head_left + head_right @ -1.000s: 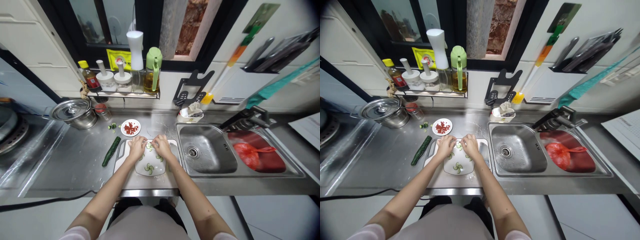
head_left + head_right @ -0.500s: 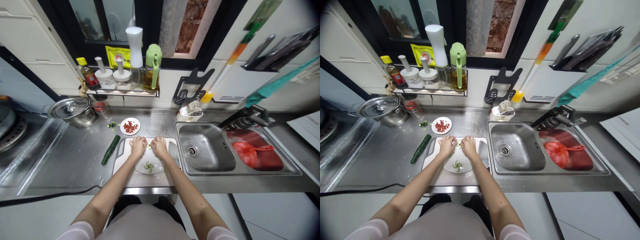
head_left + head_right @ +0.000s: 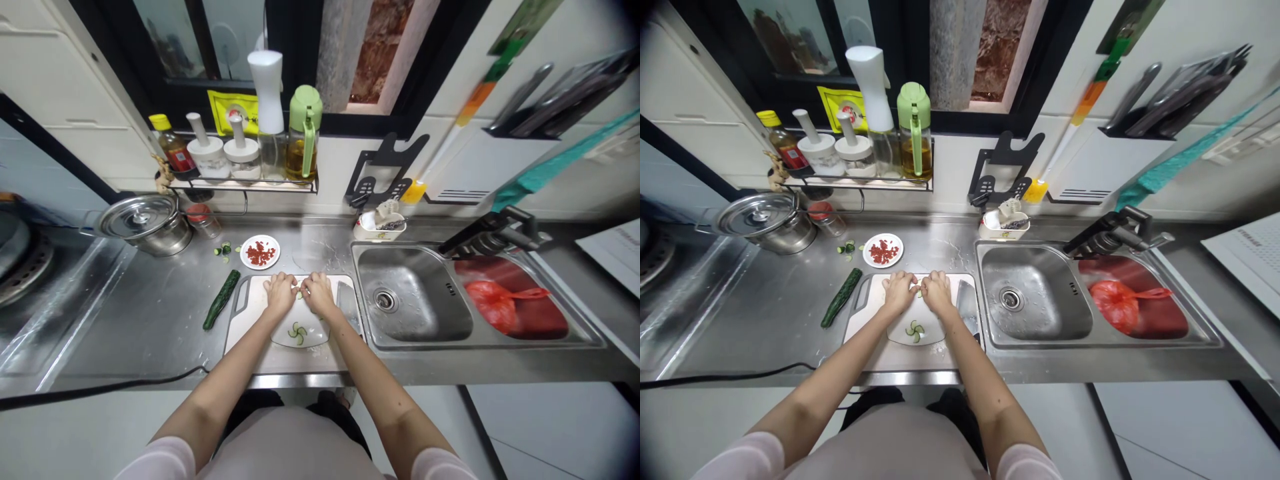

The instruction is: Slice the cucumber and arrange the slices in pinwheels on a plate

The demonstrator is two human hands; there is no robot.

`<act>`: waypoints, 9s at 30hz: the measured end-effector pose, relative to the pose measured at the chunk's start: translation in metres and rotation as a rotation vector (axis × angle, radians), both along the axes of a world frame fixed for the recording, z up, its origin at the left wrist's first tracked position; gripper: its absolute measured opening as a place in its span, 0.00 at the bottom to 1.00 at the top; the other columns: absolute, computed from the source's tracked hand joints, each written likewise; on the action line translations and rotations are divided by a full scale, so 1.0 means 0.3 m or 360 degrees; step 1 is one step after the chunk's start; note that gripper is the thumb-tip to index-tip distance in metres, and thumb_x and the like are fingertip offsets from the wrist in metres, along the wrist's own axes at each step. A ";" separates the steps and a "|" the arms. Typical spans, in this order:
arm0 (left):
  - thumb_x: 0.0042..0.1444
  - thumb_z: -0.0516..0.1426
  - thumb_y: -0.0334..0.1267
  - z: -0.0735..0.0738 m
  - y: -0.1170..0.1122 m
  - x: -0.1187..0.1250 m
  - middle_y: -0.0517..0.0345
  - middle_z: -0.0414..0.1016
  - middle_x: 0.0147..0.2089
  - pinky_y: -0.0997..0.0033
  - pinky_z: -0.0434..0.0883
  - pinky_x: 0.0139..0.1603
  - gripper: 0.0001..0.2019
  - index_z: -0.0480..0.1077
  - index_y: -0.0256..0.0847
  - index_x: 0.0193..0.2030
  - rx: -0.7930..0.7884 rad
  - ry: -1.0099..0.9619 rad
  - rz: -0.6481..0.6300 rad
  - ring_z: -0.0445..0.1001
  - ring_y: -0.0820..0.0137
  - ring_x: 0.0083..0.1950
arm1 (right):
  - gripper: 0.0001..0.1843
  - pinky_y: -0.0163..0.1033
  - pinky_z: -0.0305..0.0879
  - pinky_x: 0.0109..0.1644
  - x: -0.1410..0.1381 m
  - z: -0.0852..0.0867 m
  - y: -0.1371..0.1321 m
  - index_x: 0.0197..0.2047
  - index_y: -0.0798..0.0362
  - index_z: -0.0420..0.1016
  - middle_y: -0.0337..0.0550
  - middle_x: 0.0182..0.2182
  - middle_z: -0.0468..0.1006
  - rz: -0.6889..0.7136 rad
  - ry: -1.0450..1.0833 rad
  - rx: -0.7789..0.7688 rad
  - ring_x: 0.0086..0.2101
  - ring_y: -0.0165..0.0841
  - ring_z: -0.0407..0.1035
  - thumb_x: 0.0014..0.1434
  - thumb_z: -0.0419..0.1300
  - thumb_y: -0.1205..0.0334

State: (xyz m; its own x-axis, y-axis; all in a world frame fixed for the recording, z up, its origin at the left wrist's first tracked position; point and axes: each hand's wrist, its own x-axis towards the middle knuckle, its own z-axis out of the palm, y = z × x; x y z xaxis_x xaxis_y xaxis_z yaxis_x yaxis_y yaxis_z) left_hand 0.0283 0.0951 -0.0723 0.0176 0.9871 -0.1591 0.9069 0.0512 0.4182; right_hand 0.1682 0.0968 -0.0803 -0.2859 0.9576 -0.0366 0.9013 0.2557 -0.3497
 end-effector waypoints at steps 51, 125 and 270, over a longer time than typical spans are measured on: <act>0.59 0.56 0.41 0.106 -0.057 -0.164 0.54 0.74 0.48 0.58 0.56 0.49 0.08 0.73 0.48 0.43 0.0075 -0.0172 0.0320 0.66 0.57 0.53 | 0.09 0.42 0.58 0.47 -0.021 0.101 -0.294 0.33 0.51 0.74 0.45 0.34 0.72 -0.0193 0.0571 0.0231 0.41 0.39 0.61 0.63 0.54 0.62; 0.54 0.56 0.58 -0.044 -0.391 -0.299 0.54 0.75 0.32 0.70 0.72 0.34 0.23 0.76 0.39 0.42 0.0237 -0.1248 0.0872 0.73 0.68 0.32 | 0.13 0.35 0.59 0.44 -0.409 -0.038 0.536 0.36 0.51 0.80 0.45 0.37 0.78 0.0359 0.0207 0.0020 0.40 0.34 0.67 0.62 0.53 0.62; 0.58 0.56 0.40 0.003 -0.140 0.145 0.56 0.79 0.41 0.61 0.58 0.50 0.06 0.73 0.45 0.39 -0.0187 -0.0272 -0.0068 0.72 0.61 0.48 | 0.07 0.39 0.56 0.43 0.165 0.031 -0.190 0.37 0.51 0.75 0.46 0.35 0.74 -0.0281 0.0124 -0.0080 0.40 0.39 0.63 0.62 0.55 0.63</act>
